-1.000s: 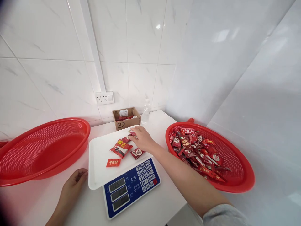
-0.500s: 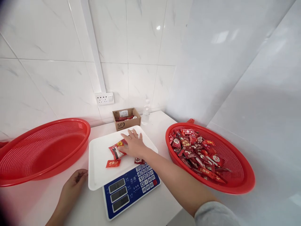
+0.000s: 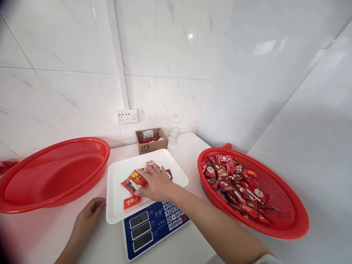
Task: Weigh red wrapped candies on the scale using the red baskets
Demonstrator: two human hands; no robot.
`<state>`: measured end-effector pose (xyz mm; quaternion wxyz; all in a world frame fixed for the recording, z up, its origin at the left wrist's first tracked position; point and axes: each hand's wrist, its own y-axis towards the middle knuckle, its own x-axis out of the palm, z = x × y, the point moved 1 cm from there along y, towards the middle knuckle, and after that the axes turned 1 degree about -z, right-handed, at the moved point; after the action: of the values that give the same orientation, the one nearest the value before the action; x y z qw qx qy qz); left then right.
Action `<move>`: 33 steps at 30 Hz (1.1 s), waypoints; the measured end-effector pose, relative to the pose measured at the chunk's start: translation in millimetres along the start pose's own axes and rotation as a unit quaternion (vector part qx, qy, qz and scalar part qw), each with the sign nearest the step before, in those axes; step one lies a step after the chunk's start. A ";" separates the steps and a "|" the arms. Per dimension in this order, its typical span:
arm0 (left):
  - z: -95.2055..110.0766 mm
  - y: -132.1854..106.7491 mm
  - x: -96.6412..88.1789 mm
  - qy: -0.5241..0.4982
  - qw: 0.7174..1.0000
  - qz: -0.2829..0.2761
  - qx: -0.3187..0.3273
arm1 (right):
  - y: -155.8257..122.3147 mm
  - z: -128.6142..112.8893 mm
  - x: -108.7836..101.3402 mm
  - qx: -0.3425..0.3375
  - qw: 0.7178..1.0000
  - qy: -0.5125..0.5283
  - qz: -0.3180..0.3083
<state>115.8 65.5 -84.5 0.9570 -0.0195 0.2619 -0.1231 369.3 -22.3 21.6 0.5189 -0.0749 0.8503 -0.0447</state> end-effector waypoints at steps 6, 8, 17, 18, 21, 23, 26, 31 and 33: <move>1.1 -0.2 0.1 -0.012 1.000 0.004 0.017 | 7.2 -9.3 15.4 -0.070 0.997 -0.041 -0.010; 0.0 -0.4 0.1 -0.015 1.000 0.005 0.016 | 8.7 -6.2 13.9 -0.061 0.997 -0.052 -0.014; -7.7 1.8 1.0 0.006 1.000 -0.004 0.017 | -17.8 31.0 -3.6 0.104 0.994 -0.024 0.015; -8.5 2.5 1.3 0.009 1.000 -0.004 0.018 | -20.1 32.6 -2.0 0.109 0.994 -0.012 0.015; -9.7 4.2 2.1 0.016 1.000 -0.003 0.019 | -18.7 30.0 6.4 0.102 0.995 0.008 0.011; -9.6 4.4 2.4 0.014 1.000 -0.002 0.023 | -11.6 23.0 13.0 0.090 0.996 0.008 0.016; -9.6 3.7 2.7 0.005 1.000 0.004 0.030 | 2.5 7.7 21.0 0.077 0.997 -0.001 0.030; -13.2 2.8 3.3 -0.010 0.999 0.005 0.041 | 16.4 -18.8 28.4 0.017 0.999 -0.028 0.042; -15.6 3.5 3.8 -0.014 0.999 0.001 0.042 | 18.0 -24.7 30.9 -0.017 0.999 -0.039 0.017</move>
<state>111.9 68.4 -100.2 0.9606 0.0192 0.2435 -0.1324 331.9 -10.0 3.1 0.5508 -0.0710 0.8314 -0.0179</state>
